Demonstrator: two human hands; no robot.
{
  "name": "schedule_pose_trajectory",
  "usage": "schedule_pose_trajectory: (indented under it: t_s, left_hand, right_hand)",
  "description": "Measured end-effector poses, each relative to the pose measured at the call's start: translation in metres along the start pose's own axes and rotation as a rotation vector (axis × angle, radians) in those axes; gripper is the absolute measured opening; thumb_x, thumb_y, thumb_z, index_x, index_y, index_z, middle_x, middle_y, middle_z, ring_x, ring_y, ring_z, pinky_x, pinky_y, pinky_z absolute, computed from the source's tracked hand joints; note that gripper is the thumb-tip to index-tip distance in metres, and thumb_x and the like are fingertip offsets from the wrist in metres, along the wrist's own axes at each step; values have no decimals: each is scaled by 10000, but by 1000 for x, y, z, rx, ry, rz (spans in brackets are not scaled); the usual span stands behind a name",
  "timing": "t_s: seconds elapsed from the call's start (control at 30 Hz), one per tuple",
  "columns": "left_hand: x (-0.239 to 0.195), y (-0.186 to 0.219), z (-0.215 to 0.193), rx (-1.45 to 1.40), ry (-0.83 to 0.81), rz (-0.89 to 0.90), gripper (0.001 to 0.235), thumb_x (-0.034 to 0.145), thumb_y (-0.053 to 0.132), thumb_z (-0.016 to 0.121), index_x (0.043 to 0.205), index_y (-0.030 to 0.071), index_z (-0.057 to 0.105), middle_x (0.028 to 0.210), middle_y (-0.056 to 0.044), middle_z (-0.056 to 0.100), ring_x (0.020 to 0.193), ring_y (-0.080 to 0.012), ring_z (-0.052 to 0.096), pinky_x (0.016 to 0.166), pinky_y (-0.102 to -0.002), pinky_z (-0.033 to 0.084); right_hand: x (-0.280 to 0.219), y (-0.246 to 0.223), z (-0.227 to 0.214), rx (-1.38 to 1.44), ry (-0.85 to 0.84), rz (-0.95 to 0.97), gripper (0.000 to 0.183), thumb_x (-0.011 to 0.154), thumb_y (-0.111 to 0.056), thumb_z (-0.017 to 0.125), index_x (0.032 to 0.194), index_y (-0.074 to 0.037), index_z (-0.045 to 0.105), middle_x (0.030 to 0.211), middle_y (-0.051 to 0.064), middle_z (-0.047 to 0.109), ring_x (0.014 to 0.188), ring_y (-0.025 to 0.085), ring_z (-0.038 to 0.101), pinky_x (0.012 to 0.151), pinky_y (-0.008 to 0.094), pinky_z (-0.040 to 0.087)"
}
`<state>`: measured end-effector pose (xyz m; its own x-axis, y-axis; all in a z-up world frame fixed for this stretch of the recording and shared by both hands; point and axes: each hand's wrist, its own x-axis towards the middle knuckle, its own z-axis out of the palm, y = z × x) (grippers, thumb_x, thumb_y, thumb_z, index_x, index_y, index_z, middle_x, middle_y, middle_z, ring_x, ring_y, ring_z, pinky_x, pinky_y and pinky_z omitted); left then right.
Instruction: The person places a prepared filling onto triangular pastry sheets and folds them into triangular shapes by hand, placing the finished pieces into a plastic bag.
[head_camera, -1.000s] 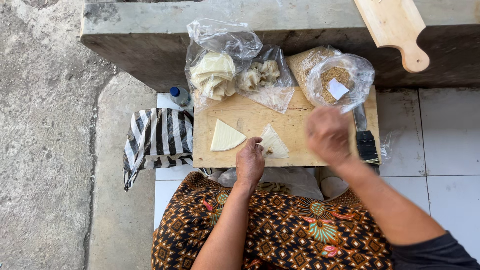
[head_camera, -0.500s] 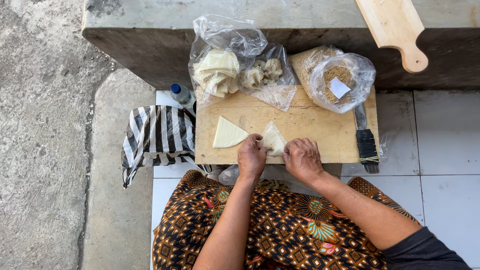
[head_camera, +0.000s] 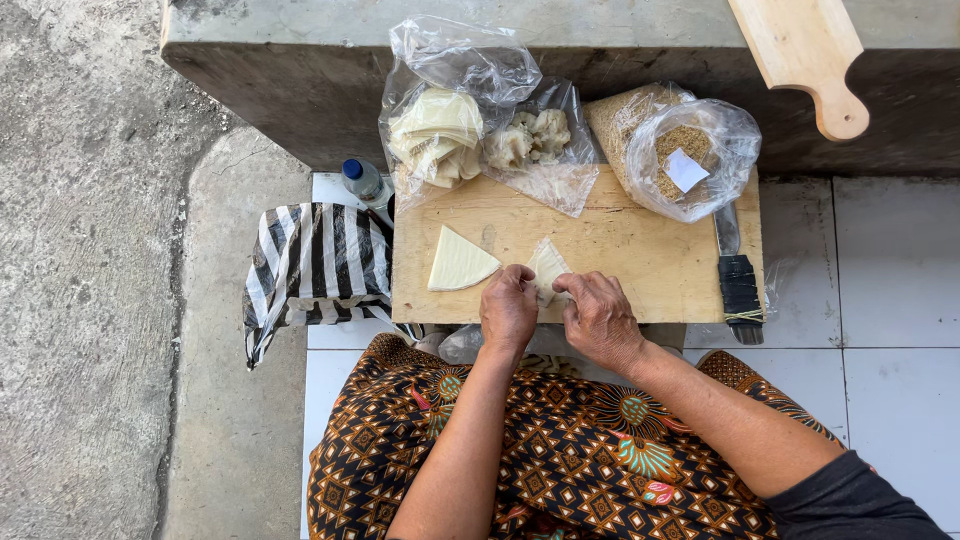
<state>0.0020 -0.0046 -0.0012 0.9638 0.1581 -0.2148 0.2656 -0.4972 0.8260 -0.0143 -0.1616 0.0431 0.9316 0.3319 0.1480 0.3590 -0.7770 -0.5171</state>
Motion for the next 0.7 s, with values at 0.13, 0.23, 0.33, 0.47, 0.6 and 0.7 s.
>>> schedule_pose_trajectory:
  t_s: [0.13, 0.23, 0.33, 0.47, 0.6, 0.7]
  left_hand:
    - [1, 4, -3, 14, -6, -4, 167, 885, 74, 678, 1051, 71, 695, 939, -127, 709, 853, -297, 704, 765, -414, 552]
    - [1, 5, -4, 24, -10, 20, 208, 874, 62, 684, 1080, 89, 678, 942, -121, 700, 849, -298, 704, 764, -419, 551]
    - [-1, 6, -5, 35, -4, 96, 256, 878, 41, 677, 1117, 133, 688, 987, -120, 672, 861, -309, 697, 765, -431, 551]
    - [-1, 6, -9, 21, -17, 245, 314, 835, -25, 648, 1089, 148, 711, 1038, -108, 664, 905, -314, 692, 767, -427, 556]
    - [1, 5, -10, 69, -90, 262, 192, 830, 22, 681, 960, 138, 760, 988, -85, 667, 903, -294, 694, 762, -409, 557]
    - [3, 3, -9, 81, -96, 275, 132, 852, 50, 687, 929, 114, 774, 970, -78, 676, 905, -294, 693, 770, -409, 553]
  right_hand:
    - [1, -2, 0, -98, -3, -101, 337, 802, 26, 652, 1127, -65, 641, 939, 92, 688, 983, 292, 663, 897, 444, 490]
    - [2, 0, 1, -205, 2, -240, 277, 825, -34, 687, 1100, -39, 653, 953, 83, 709, 1030, 279, 676, 895, 439, 490]
    - [3, 4, 1, -254, 5, -345, 265, 838, -80, 700, 1095, -23, 671, 1015, 94, 724, 1048, 275, 665, 879, 428, 487]
    - [4, 14, -1, -303, -18, -442, 276, 829, -105, 674, 1097, -37, 679, 1069, 90, 722, 1120, 268, 656, 906, 422, 491]
    - [2, 22, -3, -329, -51, -564, 318, 826, -128, 671, 1123, -15, 680, 1114, 98, 709, 1142, 272, 647, 919, 412, 493]
    - [2, 26, -3, -334, -98, -599, 321, 832, -135, 668, 1127, -12, 682, 1100, 89, 704, 1130, 264, 639, 909, 409, 484]
